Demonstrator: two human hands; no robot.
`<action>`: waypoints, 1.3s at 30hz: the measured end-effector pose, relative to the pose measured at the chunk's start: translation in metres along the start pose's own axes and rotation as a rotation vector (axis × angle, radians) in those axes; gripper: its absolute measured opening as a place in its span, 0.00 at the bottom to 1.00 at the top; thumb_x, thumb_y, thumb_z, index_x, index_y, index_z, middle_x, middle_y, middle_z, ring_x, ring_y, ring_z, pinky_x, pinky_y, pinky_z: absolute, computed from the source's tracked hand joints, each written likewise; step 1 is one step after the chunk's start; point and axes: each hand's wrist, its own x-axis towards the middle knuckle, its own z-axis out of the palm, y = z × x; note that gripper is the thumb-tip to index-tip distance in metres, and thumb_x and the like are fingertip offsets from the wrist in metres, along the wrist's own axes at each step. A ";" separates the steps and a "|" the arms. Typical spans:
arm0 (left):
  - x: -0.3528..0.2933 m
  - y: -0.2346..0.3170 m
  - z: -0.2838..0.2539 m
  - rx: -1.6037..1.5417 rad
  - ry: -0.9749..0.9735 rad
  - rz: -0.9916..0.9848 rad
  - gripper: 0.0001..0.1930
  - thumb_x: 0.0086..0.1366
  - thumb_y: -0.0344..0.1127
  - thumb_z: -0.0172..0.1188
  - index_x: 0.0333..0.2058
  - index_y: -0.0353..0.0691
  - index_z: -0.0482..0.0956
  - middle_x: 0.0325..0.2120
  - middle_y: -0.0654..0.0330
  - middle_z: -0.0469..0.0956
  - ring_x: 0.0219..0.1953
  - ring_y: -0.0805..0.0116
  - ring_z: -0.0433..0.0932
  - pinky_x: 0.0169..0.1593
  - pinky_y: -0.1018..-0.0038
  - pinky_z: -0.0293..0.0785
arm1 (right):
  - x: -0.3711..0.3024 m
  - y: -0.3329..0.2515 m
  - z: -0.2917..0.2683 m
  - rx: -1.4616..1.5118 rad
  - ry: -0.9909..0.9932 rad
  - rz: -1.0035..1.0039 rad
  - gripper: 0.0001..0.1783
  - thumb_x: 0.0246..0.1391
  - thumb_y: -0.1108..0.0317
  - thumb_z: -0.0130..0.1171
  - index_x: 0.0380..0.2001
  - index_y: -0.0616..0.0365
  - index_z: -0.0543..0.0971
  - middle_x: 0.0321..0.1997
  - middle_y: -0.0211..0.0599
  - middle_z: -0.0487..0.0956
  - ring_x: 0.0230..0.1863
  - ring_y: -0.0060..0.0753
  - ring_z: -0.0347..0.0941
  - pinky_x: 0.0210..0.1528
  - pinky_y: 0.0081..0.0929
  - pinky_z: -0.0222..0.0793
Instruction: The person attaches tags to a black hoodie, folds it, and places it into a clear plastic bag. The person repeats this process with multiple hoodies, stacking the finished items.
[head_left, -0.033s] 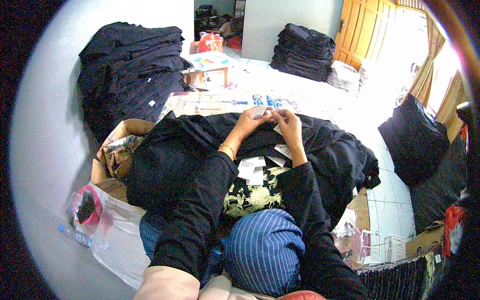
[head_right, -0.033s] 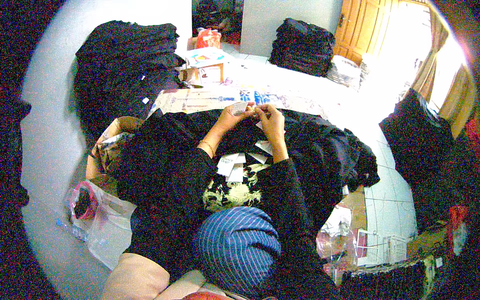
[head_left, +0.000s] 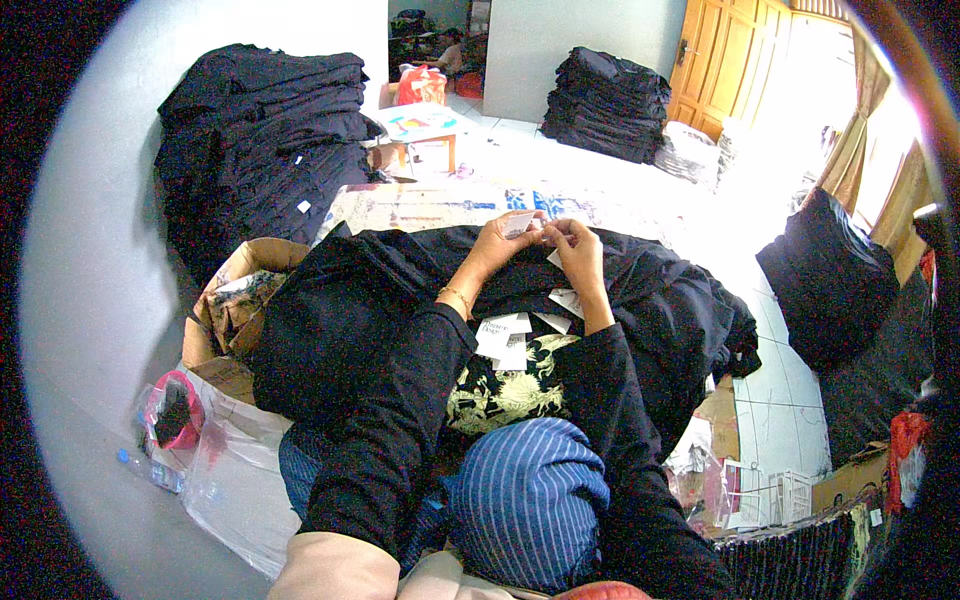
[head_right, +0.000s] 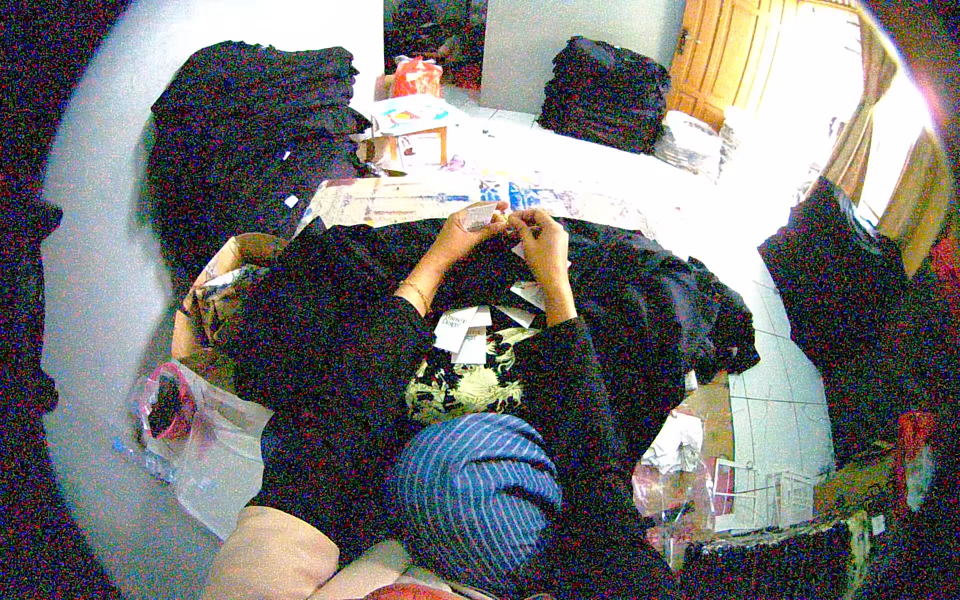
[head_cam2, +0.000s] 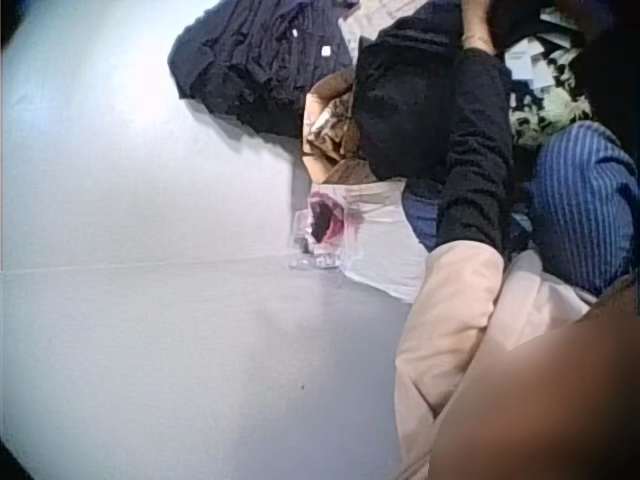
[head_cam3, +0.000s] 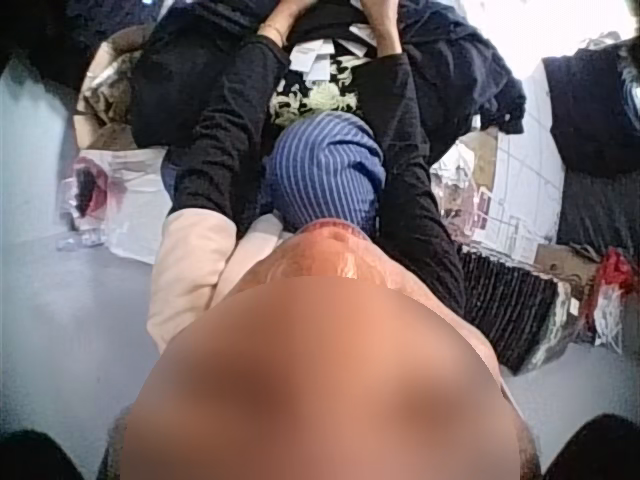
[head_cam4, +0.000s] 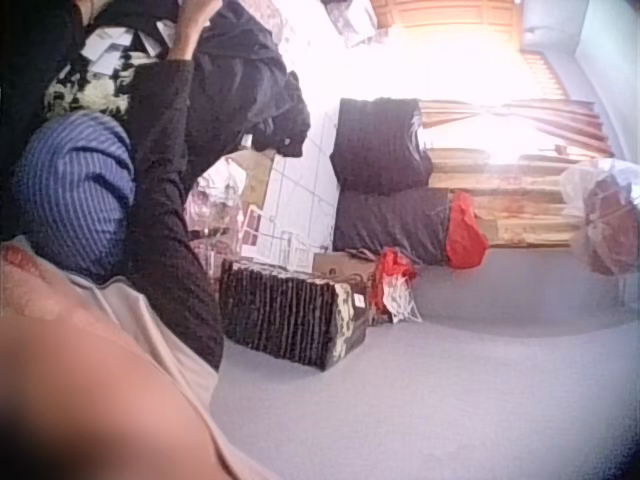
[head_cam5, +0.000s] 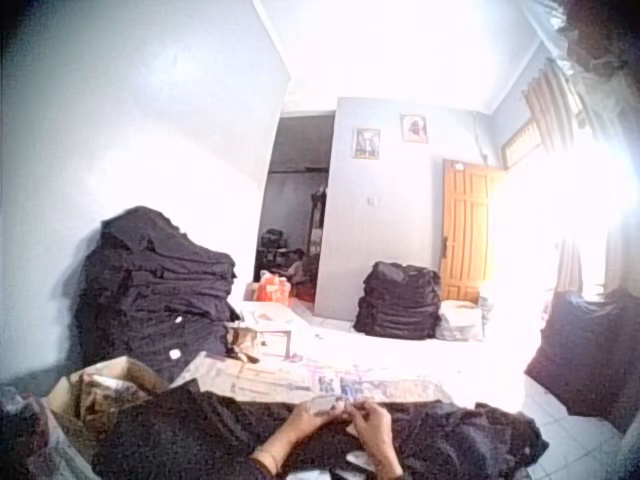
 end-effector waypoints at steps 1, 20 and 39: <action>0.000 -0.001 0.000 0.019 0.010 0.054 0.18 0.55 0.35 0.65 0.45 0.39 0.76 0.35 0.66 0.79 0.37 0.78 0.75 0.44 0.80 0.71 | 0.000 -0.001 0.000 0.002 -0.026 -0.007 0.07 0.52 0.71 0.57 0.32 0.64 0.79 0.26 0.33 0.80 0.28 0.20 0.74 0.32 0.18 0.69; -0.005 0.002 -0.006 0.380 0.507 0.149 0.09 0.60 0.36 0.58 0.34 0.36 0.79 0.29 0.56 0.80 0.29 0.66 0.79 0.36 0.73 0.74 | -0.006 -0.003 0.001 -0.090 0.200 0.056 0.09 0.48 0.68 0.61 0.31 0.62 0.80 0.24 0.35 0.79 0.25 0.21 0.71 0.32 0.21 0.67; -0.011 -0.007 -0.001 0.902 0.225 0.064 0.08 0.56 0.40 0.58 0.28 0.42 0.80 0.24 0.55 0.78 0.30 0.53 0.77 0.35 0.61 0.73 | 0.002 0.019 -0.009 0.432 0.182 0.210 0.12 0.51 0.67 0.60 0.32 0.68 0.78 0.25 0.33 0.78 0.26 0.20 0.71 0.29 0.16 0.67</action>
